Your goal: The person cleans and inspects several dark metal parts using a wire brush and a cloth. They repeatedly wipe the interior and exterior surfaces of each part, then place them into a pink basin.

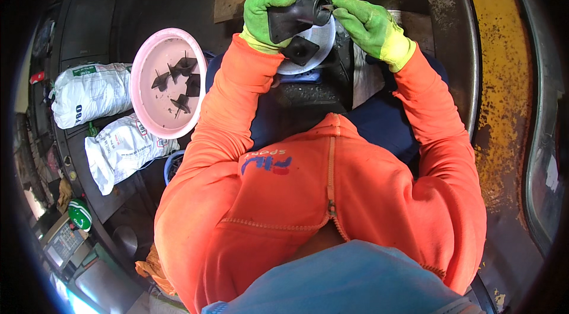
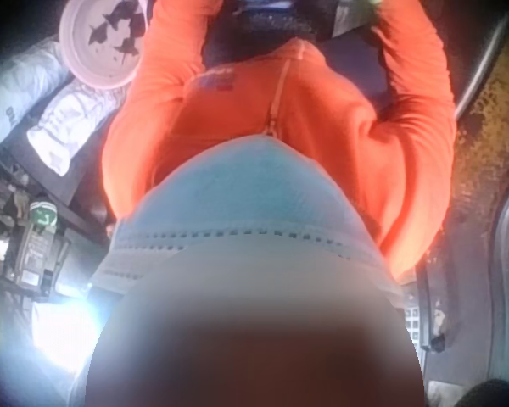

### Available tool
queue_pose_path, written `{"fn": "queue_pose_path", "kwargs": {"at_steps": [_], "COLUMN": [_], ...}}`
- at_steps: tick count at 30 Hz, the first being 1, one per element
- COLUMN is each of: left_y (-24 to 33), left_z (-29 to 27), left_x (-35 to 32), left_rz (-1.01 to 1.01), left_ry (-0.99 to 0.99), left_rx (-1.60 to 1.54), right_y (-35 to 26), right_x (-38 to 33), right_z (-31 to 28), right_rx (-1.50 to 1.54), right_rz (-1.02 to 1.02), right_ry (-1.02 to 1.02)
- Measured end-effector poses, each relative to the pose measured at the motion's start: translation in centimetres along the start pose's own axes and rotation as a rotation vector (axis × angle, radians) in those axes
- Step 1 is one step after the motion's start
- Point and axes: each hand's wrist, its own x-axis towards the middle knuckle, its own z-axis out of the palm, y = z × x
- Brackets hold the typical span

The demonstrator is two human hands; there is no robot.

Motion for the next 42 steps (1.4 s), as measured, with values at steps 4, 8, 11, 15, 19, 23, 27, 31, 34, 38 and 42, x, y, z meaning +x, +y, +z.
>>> {"fn": "queue_pose_path", "kwargs": {"at_steps": [4, 8, 11, 15, 19, 23, 27, 31, 34, 38, 42], "left_y": [-0.2, -0.4, -0.3, 0.0, -0.1, -0.5, -0.1, -0.1, -0.4, -1.0, -2.1], "left_z": [0.3, 0.6, 0.7, 0.4, 0.0, -0.5, -1.1, -1.6, -1.4, 0.2, 2.0], "left_x": [0.3, 0.1, 0.1, 0.1, 0.3, 0.8, 1.3, 1.7, 1.9, 1.7, 1.5], "left_rz": [0.096, 0.203, 0.279, 0.325, 0.398, 0.621, 0.878, 0.935, 0.864, 0.912, 0.866], "left_ry": [0.027, 0.053, 0.054, -0.027, -0.144, -0.156, -0.177, -0.089, 0.034, 0.039, 0.032], "left_rx": [0.111, 0.24, 0.323, 0.314, 0.375, 0.696, 1.145, 1.378, 1.371, 1.838, 1.769], "right_y": [-0.5, -0.8, -1.0, -1.9, -3.6, -5.2, -5.7, -5.1, -4.1, -2.8, -1.5], "right_x": [-0.4, -0.8, -1.0, -1.1, -0.6, -0.6, -0.7, 0.3, 1.1, 1.5, 1.4], "right_z": [0.7, 1.5, 2.1, 2.3, 1.7, 1.0, 0.2, -1.0, -2.2, -1.0, 0.6], "right_rx": [0.07, 0.167, 0.316, 0.584, 0.755, 0.967, 1.237, 1.689, 1.509, 0.724, 1.1], "right_rz": [0.058, 0.15, 0.273, 0.421, 0.543, 0.656, 0.799, 0.822, 0.703, 0.646, 0.7], "right_ry": [0.028, 0.078, 0.063, -0.002, -0.046, -0.054, -0.113, -0.179, 0.241, 0.251, 0.285]}}
